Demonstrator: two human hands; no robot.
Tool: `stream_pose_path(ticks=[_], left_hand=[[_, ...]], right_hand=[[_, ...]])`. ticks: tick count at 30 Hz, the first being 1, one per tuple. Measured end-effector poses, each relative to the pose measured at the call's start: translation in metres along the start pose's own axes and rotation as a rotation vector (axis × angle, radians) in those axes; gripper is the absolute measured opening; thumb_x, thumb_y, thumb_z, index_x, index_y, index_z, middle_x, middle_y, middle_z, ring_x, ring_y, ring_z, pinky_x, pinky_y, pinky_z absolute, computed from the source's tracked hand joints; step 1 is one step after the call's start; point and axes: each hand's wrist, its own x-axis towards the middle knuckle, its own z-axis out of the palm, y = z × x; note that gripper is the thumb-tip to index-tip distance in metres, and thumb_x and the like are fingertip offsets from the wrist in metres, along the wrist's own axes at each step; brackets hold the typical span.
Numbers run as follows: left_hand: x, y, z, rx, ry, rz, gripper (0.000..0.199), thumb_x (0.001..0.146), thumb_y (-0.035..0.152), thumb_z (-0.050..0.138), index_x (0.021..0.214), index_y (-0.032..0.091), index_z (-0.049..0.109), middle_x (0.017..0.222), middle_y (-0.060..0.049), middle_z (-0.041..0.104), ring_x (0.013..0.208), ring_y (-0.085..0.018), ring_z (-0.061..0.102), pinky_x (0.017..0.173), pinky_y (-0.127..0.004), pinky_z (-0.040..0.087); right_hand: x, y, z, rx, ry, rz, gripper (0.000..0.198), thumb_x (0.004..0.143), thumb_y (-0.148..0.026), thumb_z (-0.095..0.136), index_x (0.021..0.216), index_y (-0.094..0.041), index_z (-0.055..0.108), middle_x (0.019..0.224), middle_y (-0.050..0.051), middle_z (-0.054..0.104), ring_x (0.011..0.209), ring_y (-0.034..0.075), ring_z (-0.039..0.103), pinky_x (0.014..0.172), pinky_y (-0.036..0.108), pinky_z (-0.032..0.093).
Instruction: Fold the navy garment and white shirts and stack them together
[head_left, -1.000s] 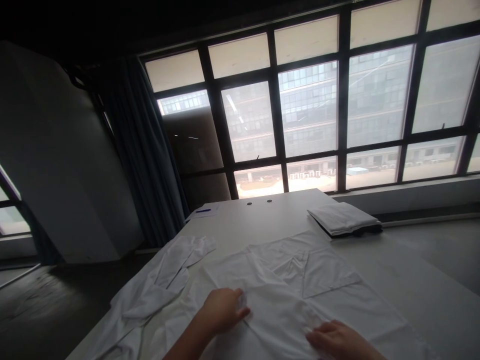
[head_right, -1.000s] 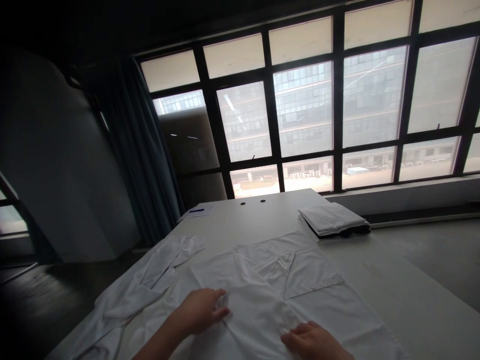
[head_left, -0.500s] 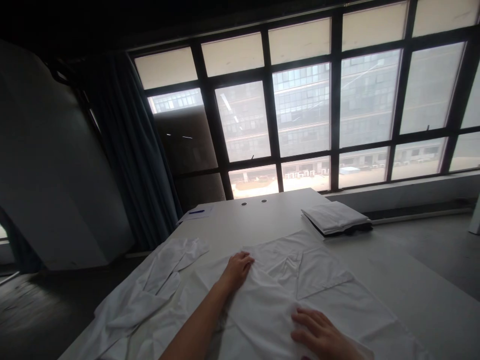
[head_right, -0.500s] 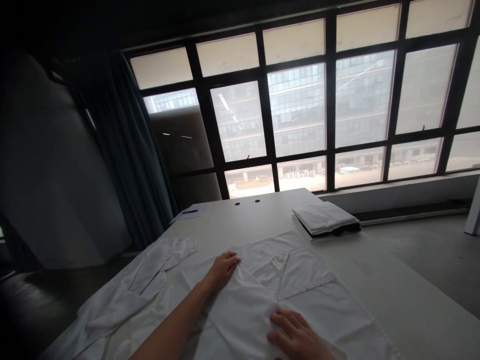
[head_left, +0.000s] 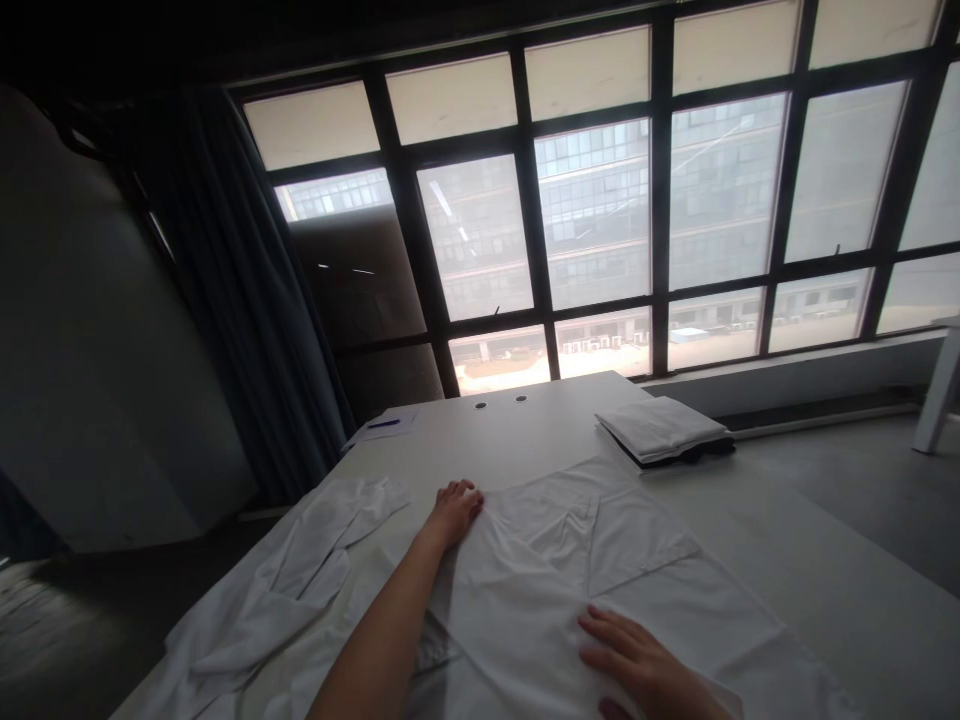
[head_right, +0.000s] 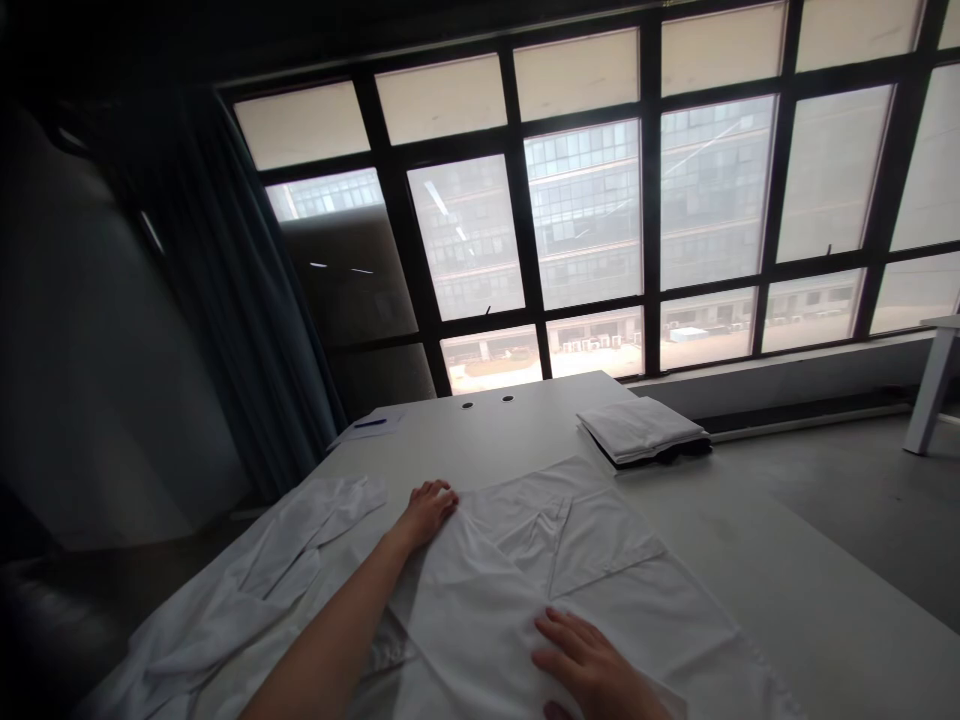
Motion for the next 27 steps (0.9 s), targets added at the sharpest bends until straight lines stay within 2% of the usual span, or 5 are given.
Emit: stream_pose_path(ticks=[7, 13, 16, 20, 27], left_hand=[[0.010, 0.004, -0.007, 0.049, -0.021, 0.055, 0.023, 0.098, 0.025, 0.050, 0.107, 0.029, 0.071, 0.127, -0.007, 0.063, 0.123, -0.027, 0.051, 0.105, -0.042, 0.034], [0.008, 0.012, -0.003, 0.066, 0.013, -0.041, 0.026, 0.101, 0.022, 0.044, 0.111, 0.026, 0.067, 0.116, -0.009, 0.065, 0.116, -0.026, 0.056, 0.101, -0.041, 0.037], [-0.005, 0.006, -0.006, 0.063, 0.033, -0.098, 0.029, 0.103, 0.026, 0.042, 0.126, 0.024, 0.060, 0.122, -0.010, 0.064, 0.115, -0.024, 0.058, 0.099, -0.037, 0.039], [-0.036, -0.022, -0.017, 0.068, 0.007, -0.121, 0.027, 0.103, 0.033, 0.042, 0.114, 0.021, 0.064, 0.114, -0.009, 0.067, 0.109, -0.023, 0.061, 0.096, -0.034, 0.041], [-0.096, -0.089, -0.039, 0.110, -0.068, -0.120, 0.030, 0.104, 0.038, 0.043, 0.101, 0.022, 0.068, 0.106, -0.008, 0.069, 0.107, -0.024, 0.063, 0.098, -0.036, 0.042]], right_hand=[[0.000, 0.000, 0.002, -0.079, -0.011, 0.021, 0.034, 0.092, -0.030, 0.060, 0.125, -0.026, 0.071, 0.149, 0.010, 0.055, 0.142, 0.032, 0.044, 0.115, 0.048, 0.042], [-0.005, 0.019, 0.016, -0.345, 0.053, -0.226, 0.065, 0.096, -0.049, 0.060, 0.154, -0.028, 0.042, 0.153, 0.010, 0.048, 0.139, 0.026, 0.050, 0.115, 0.036, 0.042], [-0.008, 0.023, 0.018, -0.381, 0.101, -0.258, 0.066, 0.098, -0.049, 0.056, 0.157, -0.028, 0.036, 0.155, 0.008, 0.047, 0.140, 0.023, 0.050, 0.117, 0.034, 0.037], [-0.007, 0.022, 0.017, -0.375, 0.099, -0.255, 0.059, 0.101, -0.039, 0.054, 0.157, -0.031, 0.037, 0.154, 0.005, 0.048, 0.138, 0.022, 0.051, 0.116, 0.032, 0.039], [-0.004, 0.019, 0.015, -0.340, 0.068, -0.229, 0.068, 0.096, -0.054, 0.060, 0.156, -0.032, 0.038, 0.153, 0.007, 0.048, 0.137, 0.025, 0.052, 0.113, 0.034, 0.043]])
